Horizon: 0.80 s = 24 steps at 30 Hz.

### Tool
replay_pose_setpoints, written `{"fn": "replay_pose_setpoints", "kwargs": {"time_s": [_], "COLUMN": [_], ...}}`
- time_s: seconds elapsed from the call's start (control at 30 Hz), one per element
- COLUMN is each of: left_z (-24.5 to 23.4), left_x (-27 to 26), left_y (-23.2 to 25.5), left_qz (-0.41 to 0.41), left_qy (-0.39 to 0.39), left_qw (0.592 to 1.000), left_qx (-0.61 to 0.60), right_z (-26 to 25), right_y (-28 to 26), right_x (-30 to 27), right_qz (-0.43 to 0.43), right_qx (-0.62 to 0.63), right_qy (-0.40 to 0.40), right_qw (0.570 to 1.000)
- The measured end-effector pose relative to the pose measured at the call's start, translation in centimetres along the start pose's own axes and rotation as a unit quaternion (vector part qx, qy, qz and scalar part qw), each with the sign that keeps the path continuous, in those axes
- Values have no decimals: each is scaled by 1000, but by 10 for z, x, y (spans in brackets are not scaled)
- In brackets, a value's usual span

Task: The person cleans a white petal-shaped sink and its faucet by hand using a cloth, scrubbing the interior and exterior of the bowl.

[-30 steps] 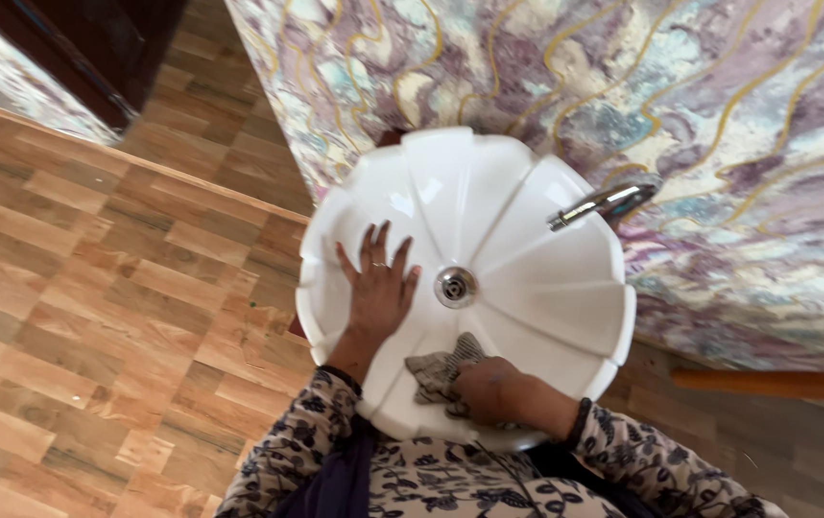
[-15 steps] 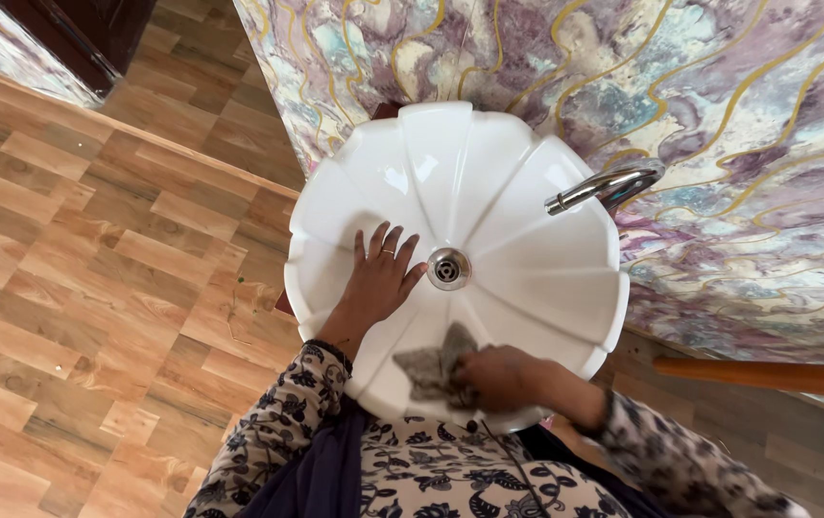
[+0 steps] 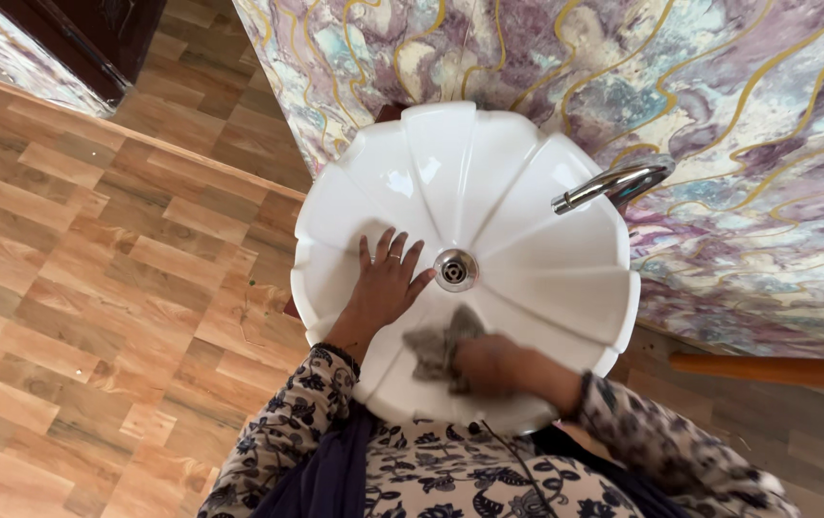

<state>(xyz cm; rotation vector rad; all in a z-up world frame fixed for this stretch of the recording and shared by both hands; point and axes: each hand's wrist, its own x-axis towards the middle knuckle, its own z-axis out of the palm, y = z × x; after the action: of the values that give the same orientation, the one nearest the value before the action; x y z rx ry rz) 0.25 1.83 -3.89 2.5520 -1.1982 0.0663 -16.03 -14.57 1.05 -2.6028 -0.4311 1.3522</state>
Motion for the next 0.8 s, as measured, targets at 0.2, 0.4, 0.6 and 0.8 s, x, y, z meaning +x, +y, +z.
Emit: {"fn": "replay_pose_setpoints", "kwargs": {"time_s": [0.2, 0.4, 0.6, 0.8], "left_z": [4, 7, 4, 4], "left_x": [-1, 0, -4, -3], "left_y": [-2, 3, 2, 6], "left_qz": [16, 15, 19, 29], "left_qy": [2, -22, -8, -59], "left_qw": [1000, 1000, 1000, 998], "left_qx": [15, 12, -1, 8], "right_z": [-25, -19, 20, -37], "right_y": [7, 28, -35, 36], "right_x": [44, 82, 40, 122], "right_qz": [100, 130, 92, 206], "right_qx": [33, -91, -58, -26], "right_qy": [138, 295, 31, 184], "right_qw": [985, 942, 994, 961]}}
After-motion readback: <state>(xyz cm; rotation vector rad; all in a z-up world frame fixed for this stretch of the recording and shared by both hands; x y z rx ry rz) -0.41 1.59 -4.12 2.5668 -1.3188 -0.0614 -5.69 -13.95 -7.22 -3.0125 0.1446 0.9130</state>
